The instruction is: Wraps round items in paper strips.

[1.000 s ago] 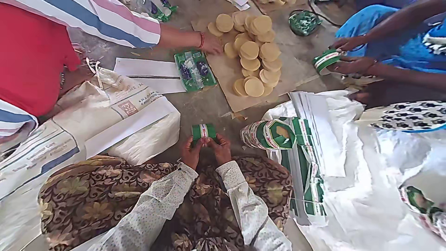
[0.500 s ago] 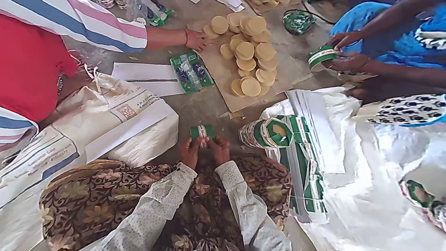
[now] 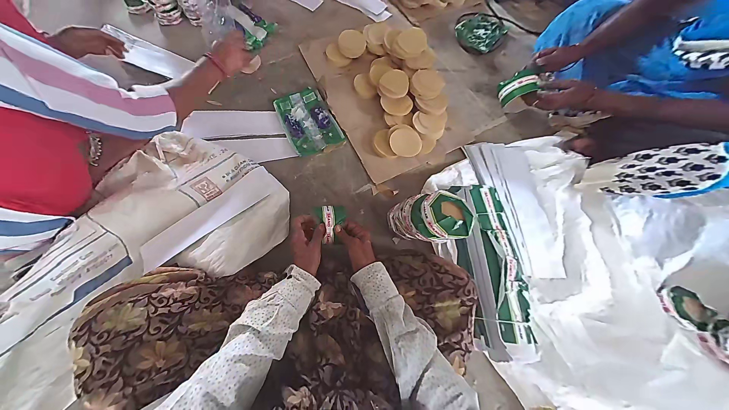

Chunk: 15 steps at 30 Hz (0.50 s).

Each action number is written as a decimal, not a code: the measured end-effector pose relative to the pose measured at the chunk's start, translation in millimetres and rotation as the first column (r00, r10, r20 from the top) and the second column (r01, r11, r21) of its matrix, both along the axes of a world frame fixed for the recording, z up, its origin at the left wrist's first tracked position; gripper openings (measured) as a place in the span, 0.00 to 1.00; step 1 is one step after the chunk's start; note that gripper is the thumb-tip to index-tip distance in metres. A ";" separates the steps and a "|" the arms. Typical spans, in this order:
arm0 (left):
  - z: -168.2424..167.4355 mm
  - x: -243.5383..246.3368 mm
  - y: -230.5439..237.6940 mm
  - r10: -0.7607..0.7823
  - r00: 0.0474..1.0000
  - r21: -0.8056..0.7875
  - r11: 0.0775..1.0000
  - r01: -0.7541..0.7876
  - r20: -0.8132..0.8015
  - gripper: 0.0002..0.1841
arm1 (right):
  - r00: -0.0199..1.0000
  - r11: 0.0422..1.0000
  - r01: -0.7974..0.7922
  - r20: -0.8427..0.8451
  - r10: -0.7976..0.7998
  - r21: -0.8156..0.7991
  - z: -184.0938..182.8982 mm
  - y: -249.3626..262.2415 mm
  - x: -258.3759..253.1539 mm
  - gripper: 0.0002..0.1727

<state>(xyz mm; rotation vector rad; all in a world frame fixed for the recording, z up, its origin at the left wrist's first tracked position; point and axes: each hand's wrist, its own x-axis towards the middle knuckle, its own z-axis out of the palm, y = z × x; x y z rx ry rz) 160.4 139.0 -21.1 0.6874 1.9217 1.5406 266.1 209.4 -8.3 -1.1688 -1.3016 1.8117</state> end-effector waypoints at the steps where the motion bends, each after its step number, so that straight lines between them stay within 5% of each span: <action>1: -1.2 -1.8 -0.6 -0.024 0.996 -0.025 0.999 0.022 -0.081 0.17 | 1.000 1.000 0.002 0.004 -0.002 -0.007 0.3 -0.1 -0.8 0.05; 4: 6.1 -4.3 -2.7 -0.090 0.950 -0.089 0.994 0.066 -0.300 0.11 | 0.996 0.999 -0.006 0.090 0.010 -0.050 4.7 0.3 -0.8 0.04; 9: 15.4 0.8 -8.4 -0.117 0.901 -0.105 0.991 0.081 -0.417 0.19 | 0.974 0.993 -0.082 0.206 0.097 -0.081 8.1 4.0 -2.9 0.08; 15: 33.8 3.5 0.1 -0.305 0.829 -0.324 0.932 0.160 -0.468 0.21 | 0.945 0.986 -0.159 0.281 0.166 -0.048 -0.5 9.4 -3.5 0.11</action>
